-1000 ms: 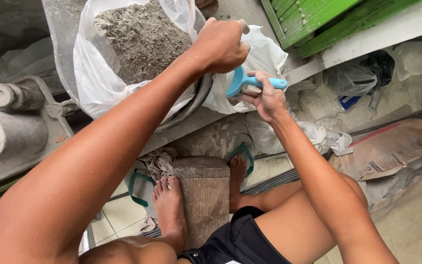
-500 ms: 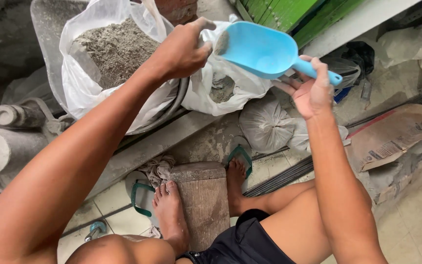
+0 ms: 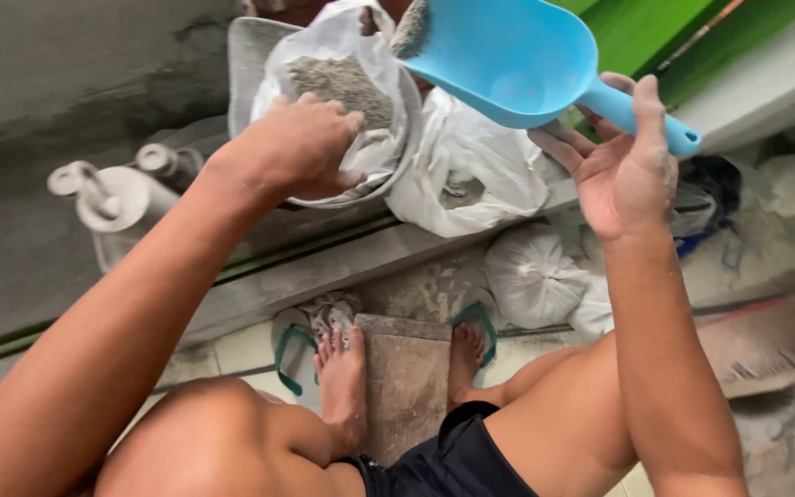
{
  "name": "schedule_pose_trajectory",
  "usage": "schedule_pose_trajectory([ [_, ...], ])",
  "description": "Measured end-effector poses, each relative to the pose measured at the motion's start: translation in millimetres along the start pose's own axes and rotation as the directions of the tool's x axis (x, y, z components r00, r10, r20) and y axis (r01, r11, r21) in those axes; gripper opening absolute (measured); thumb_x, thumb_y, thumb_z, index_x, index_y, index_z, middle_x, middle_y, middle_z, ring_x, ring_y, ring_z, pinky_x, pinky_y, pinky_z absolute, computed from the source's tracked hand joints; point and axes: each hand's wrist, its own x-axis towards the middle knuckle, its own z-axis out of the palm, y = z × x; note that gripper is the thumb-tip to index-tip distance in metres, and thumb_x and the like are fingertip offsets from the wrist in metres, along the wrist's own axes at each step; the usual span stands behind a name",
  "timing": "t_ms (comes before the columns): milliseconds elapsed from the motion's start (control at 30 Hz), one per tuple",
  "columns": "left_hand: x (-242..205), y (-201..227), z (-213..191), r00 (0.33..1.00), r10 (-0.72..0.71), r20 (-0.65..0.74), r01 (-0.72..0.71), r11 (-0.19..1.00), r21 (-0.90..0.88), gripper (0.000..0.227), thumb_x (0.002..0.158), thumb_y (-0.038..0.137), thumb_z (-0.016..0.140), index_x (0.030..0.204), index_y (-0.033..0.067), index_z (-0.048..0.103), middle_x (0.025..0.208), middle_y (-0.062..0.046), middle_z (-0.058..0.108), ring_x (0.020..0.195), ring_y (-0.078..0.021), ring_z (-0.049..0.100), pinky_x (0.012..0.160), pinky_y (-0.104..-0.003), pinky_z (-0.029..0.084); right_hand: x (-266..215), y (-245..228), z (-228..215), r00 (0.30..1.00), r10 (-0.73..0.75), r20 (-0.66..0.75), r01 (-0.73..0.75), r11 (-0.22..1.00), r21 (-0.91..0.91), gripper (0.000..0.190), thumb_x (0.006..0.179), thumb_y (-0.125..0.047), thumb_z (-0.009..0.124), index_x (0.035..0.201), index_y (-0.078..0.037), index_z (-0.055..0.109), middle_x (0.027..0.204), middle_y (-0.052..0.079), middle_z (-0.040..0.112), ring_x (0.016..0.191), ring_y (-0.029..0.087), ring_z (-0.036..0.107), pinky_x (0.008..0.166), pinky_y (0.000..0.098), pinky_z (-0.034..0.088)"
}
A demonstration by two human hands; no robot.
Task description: The person uses a blue plastic scoop to transfer gravel from a large white sack into a smaller white plastic bag. They repeatedly scoop the material and pour it into the bag, occasionally using their hand to adjust the bag's opening.
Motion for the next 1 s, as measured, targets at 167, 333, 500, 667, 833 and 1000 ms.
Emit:
schedule_pose_trajectory([
  [167,-43,0,7,0.994,-0.106,0.013,0.104,0.992,0.076,0.048,0.092,0.045,0.072,0.119,0.0077,0.061,0.11,-0.012,0.072,0.11,-0.037,0.062,0.09,-0.063,0.047,3,14,52,0.907,-0.139,0.396,0.228,0.955,-0.187,0.041,0.098,-0.051,0.062,0.122,-0.017,0.06,0.13,0.014,0.065,0.115,0.038,0.076,0.096,0.0516,0.072],
  [333,-61,-2,9,0.996,-0.089,-0.003,0.089,0.996,-0.028,0.035,0.096,0.037,0.069,0.112,0.0065,0.066,0.113,-0.009,0.071,0.111,-0.0364,0.059,0.091,-0.065,0.045,17,22,89,0.572,-0.207,0.793,0.635,0.725,-0.269,0.031,0.113,-0.033,0.054,0.129,-0.007,0.057,0.147,0.024,0.051,0.128,0.042,0.065,0.099,0.0521,0.069],
  [500,-63,-3,22,0.964,0.007,-0.266,-0.081,0.96,-0.269,0.031,0.092,0.043,0.07,0.085,0.0178,0.054,0.093,0.001,0.064,0.102,-0.0284,0.051,0.076,-0.049,0.041,16,27,93,0.467,-0.269,0.843,0.758,0.613,-0.224,0.035,0.113,-0.028,0.055,0.133,0.0,0.058,0.155,0.034,0.047,0.14,0.046,0.058,0.093,0.0462,0.068],
  [667,-77,-12,15,0.937,-0.029,-0.349,-0.142,0.88,-0.454,0.032,0.096,0.043,0.064,0.086,0.0124,0.058,0.079,-0.005,0.069,0.075,-0.0237,0.058,0.068,-0.039,0.043,11,14,89,0.46,-0.393,0.796,0.843,0.476,-0.251,0.036,0.117,-0.032,0.05,0.126,0.002,0.06,0.148,0.037,0.053,0.146,0.047,0.051,0.098,0.0528,0.065],
  [833,-64,-15,7,0.926,-0.206,-0.318,0.004,0.844,-0.536,0.043,0.111,0.042,0.041,0.088,0.0086,0.055,0.059,-0.013,0.059,0.05,-0.0313,0.055,0.055,-0.046,0.044,24,24,84,0.437,-0.475,0.764,0.888,0.363,-0.282,0.032,0.116,-0.026,0.054,0.111,0.004,0.064,0.133,0.036,0.063,0.133,0.048,0.062,0.108,0.0599,0.054],
  [1000,-37,-35,19,0.747,-0.526,-0.407,0.377,0.839,-0.391,0.076,0.097,0.064,0.068,0.14,0.0039,0.048,0.127,-0.018,0.056,0.103,-0.0348,0.062,0.08,-0.053,0.058,26,61,87,0.6,-0.367,0.711,0.749,0.57,-0.338,0.033,0.11,-0.028,0.056,0.106,0.002,0.066,0.132,0.033,0.064,0.101,0.036,0.074,0.073,0.036,0.065],
])
